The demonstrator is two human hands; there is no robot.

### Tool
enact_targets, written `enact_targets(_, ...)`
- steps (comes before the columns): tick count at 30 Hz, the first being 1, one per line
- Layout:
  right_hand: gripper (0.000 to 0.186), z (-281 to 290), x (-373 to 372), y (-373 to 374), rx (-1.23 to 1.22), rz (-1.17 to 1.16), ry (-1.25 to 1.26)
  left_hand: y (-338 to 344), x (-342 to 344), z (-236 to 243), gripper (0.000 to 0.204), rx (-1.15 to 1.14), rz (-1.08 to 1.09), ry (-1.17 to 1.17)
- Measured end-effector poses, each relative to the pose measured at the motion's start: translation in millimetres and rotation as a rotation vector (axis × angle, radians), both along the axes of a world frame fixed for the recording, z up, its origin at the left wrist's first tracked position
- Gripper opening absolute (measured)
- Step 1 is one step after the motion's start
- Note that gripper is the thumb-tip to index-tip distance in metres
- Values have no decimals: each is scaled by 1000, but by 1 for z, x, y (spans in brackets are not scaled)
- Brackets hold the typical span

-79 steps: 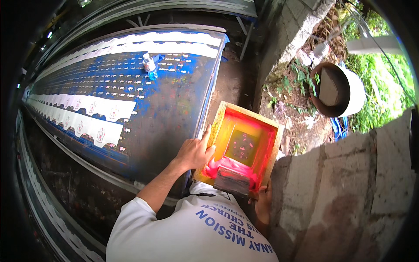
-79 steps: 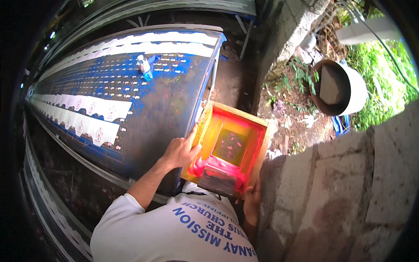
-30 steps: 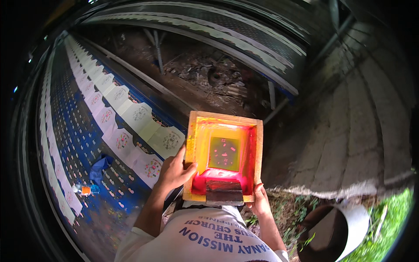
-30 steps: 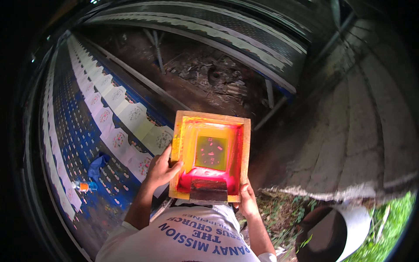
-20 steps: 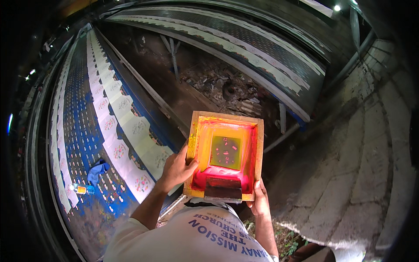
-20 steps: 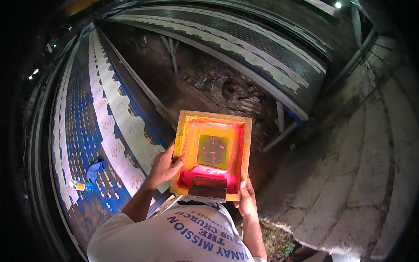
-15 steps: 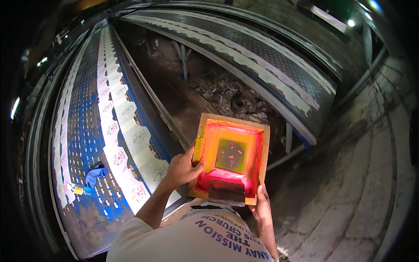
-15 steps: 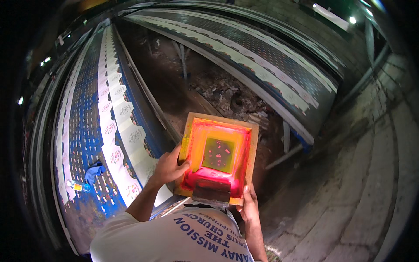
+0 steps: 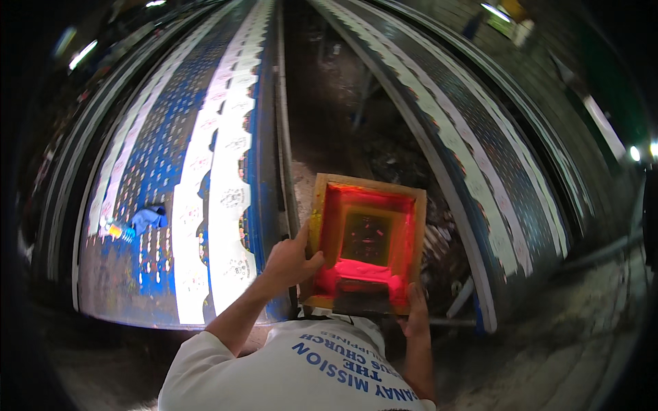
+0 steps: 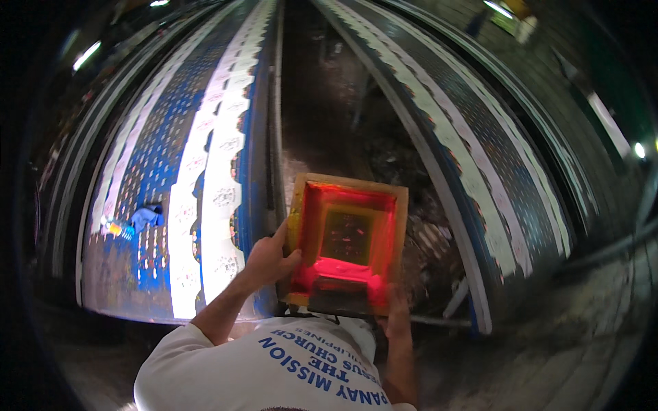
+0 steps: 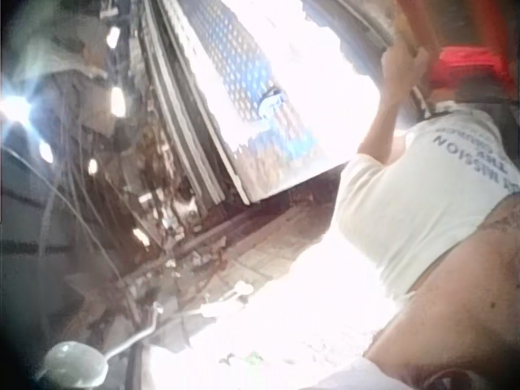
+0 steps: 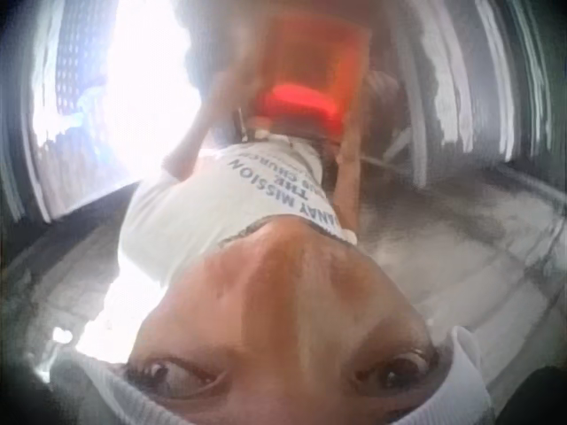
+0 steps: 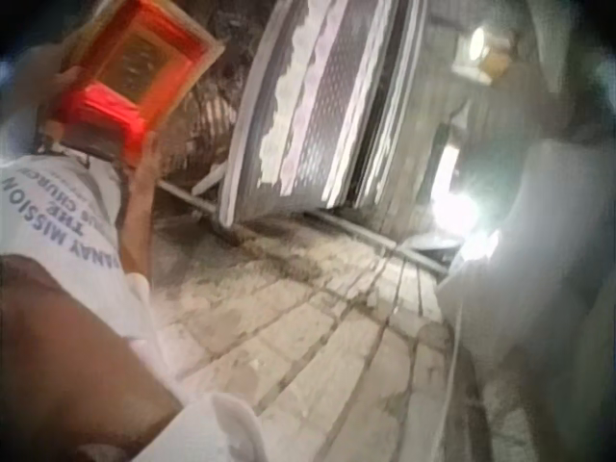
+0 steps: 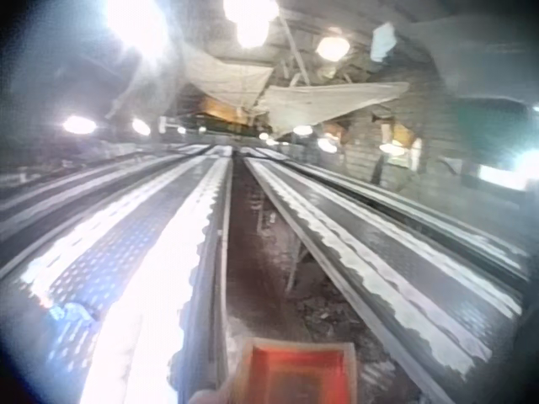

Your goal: The person holds a wooden frame with a screen and repeatedly rubs a dark block over the screen to transfer pink ink onto a long strip of patterned fabric laid on a table. The person moves the frame along the fabric and continues the rubbing motion across multiple sections.

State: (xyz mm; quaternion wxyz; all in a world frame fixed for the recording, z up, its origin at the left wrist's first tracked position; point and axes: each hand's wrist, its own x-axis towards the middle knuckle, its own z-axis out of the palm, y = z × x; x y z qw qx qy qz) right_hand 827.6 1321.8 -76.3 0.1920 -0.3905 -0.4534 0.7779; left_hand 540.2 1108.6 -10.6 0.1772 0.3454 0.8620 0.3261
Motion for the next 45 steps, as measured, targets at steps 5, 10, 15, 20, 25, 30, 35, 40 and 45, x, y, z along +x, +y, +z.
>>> enact_targets(5, 61, -8, -101, 25, -61, 493, 60, -49, -22, 1, 94, -136, 360, 48)
enact_targets(10, 61, -14, -169, 27, -77, 887, 15, -91, 22, -11, 91, -162, 691, -72)
enact_targets(15, 64, -17, -230, 51, -200, 1273, 88, -86, 76, -12, 87, -139, 996, -89)
enact_targets(20, 77, -28, -290, 74, -181, 1731, 157, -56, 147, -36, 86, -75, 1339, -146)
enact_targets(25, 91, -51, -329, 53, -108, 2135, 375, -1, 219, -31, 77, -40, 1695, -174)
enact_targets(30, 101, -51, -322, 13, -109, 2566, 264, 42, 302, -59, 77, 43, 1873, 211)
enact_targets(35, 114, -58, -323, -17, 354, 2674, 565, 72, 309, -56, 81, 38, 2138, 178)
enact_targets(40, 116, -62, -341, -36, 597, 2544, 749, 59, 291, -85, 81, 119, 2203, 192)
enact_targets(45, 79, -50, -397, -67, 684, 2305, 675, -9, 219, -104, 94, 97, 2077, 174)
